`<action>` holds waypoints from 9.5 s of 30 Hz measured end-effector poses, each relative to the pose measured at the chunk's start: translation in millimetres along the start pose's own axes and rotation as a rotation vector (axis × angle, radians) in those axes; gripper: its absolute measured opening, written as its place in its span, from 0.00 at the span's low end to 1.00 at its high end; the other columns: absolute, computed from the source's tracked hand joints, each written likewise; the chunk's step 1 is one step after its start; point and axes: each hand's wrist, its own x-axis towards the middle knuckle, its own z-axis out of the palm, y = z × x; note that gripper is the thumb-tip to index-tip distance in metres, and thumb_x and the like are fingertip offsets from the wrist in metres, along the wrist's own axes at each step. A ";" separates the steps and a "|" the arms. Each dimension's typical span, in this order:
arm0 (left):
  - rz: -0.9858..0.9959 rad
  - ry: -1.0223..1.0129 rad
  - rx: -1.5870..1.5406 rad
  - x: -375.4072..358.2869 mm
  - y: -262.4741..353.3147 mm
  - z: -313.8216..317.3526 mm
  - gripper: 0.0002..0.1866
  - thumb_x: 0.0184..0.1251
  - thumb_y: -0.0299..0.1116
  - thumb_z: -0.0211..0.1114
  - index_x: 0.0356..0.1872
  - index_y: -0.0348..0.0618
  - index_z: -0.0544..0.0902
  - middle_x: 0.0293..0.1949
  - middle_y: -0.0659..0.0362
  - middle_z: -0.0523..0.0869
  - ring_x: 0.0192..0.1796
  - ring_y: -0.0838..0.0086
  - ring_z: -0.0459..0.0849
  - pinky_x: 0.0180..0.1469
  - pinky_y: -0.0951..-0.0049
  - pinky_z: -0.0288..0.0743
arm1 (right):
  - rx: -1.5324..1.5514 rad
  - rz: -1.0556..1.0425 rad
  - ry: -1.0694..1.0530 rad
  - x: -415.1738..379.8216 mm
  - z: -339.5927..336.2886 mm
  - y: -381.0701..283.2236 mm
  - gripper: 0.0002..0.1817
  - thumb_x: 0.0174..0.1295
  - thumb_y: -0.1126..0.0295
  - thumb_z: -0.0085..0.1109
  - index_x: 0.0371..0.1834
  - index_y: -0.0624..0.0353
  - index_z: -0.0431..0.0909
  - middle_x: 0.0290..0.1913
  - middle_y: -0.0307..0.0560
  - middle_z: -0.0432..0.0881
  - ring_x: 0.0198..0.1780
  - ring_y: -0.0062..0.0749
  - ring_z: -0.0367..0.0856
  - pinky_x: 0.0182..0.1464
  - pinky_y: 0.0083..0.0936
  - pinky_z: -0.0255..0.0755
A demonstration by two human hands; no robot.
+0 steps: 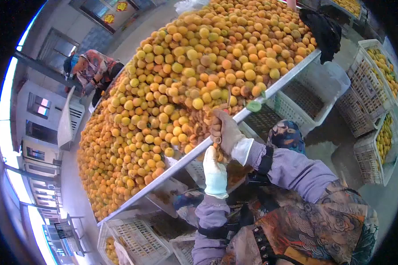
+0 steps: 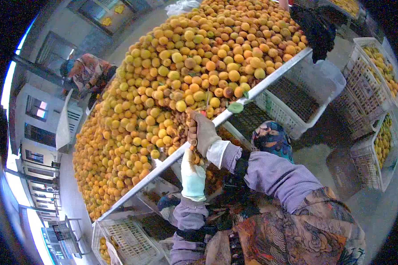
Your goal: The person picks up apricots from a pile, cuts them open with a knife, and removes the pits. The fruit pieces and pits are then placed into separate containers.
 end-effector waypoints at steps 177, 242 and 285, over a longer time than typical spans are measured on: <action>-0.240 0.089 -0.771 -25.5 73.1 -36.8 0.27 0.69 0.43 0.55 0.61 0.35 0.64 0.50 0.51 0.77 0.52 0.67 0.78 0.56 0.70 0.69 | -1.181 0.275 -0.555 -110.6 -11.6 -7.0 0.20 0.70 0.54 0.41 0.47 0.60 0.74 0.29 0.33 0.73 0.30 0.17 0.68 0.31 0.17 0.65; 0.376 0.192 0.574 -50.5 73.1 -36.2 0.21 0.61 0.41 0.62 0.48 0.32 0.76 0.39 0.46 0.82 0.41 0.57 0.82 0.46 0.67 0.75 | -1.073 -0.097 -0.229 -104.9 -17.5 25.2 0.13 0.62 0.60 0.55 0.35 0.60 0.73 0.31 0.35 0.74 0.34 0.16 0.69 0.36 0.19 0.66; -0.555 0.307 -0.876 -47.5 44.4 2.0 0.22 0.73 0.50 0.42 0.51 0.44 0.73 0.47 0.59 0.76 0.49 0.71 0.75 0.55 0.68 0.70 | -1.570 -0.477 -0.336 -97.5 -29.3 27.7 0.19 0.57 0.49 0.57 0.34 0.54 0.72 0.23 0.53 0.78 0.28 0.51 0.79 0.29 0.39 0.71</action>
